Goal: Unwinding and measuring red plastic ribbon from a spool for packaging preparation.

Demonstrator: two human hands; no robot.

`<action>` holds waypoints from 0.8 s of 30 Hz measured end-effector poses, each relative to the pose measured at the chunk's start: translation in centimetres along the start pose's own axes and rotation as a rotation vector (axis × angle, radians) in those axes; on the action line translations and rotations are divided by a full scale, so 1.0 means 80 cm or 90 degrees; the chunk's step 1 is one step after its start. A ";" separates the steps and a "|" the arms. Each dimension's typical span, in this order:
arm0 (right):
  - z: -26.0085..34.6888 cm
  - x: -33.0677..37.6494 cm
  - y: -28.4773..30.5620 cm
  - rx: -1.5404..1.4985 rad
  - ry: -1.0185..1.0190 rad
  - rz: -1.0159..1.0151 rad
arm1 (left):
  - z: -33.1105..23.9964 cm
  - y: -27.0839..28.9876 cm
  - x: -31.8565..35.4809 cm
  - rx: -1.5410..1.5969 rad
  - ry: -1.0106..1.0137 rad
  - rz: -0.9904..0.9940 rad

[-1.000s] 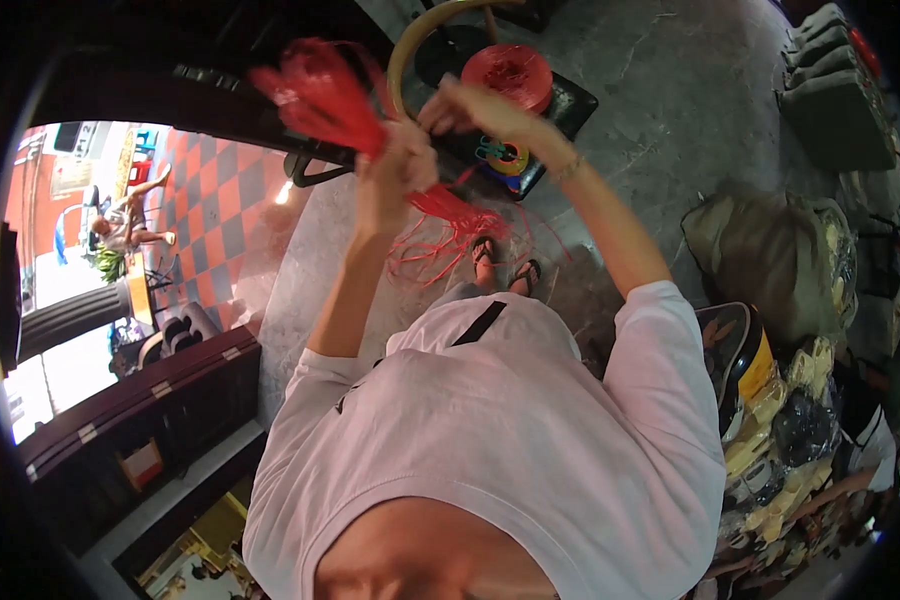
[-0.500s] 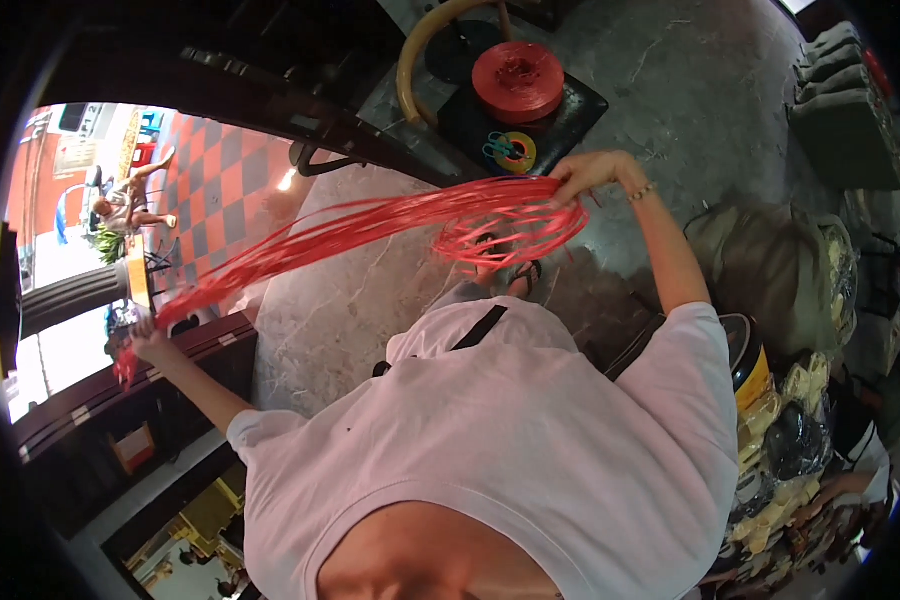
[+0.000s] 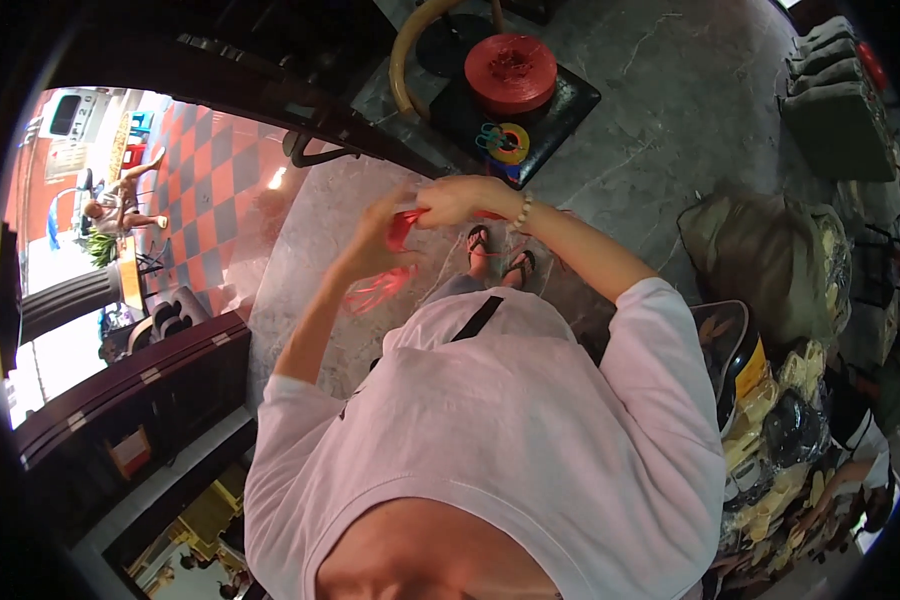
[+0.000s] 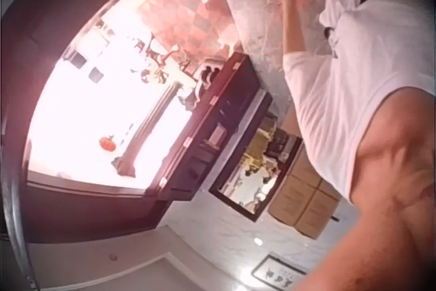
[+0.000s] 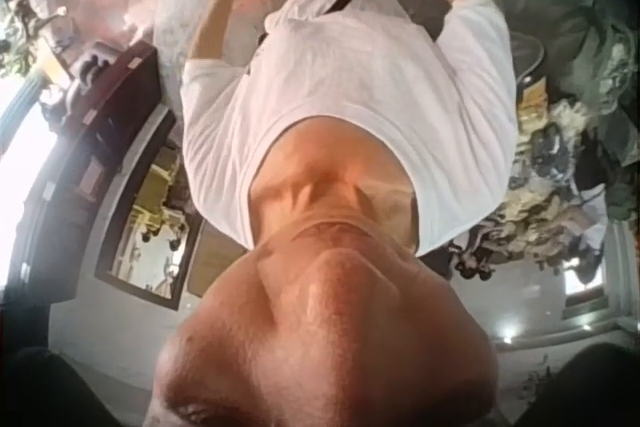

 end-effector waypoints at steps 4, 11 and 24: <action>-0.003 0.019 0.023 -0.063 0.002 0.051 | -0.003 -0.014 -0.025 -0.149 0.147 0.121; -0.171 0.155 0.011 -0.085 -0.173 -0.049 | 0.095 0.085 0.045 -0.204 0.230 -0.067; -0.093 0.115 0.031 0.357 -0.324 -0.183 | 0.077 0.029 -0.031 -0.236 0.036 -0.112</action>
Point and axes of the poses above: each hand's wrist, its own x-axis away from the middle knuckle, its own y-axis out of the back of the hand, z = x × y, the point moved 2 cm from there along -x, towards the middle knuckle, and after that the axes turned 12 degrees about y, right-handed, at the moved point
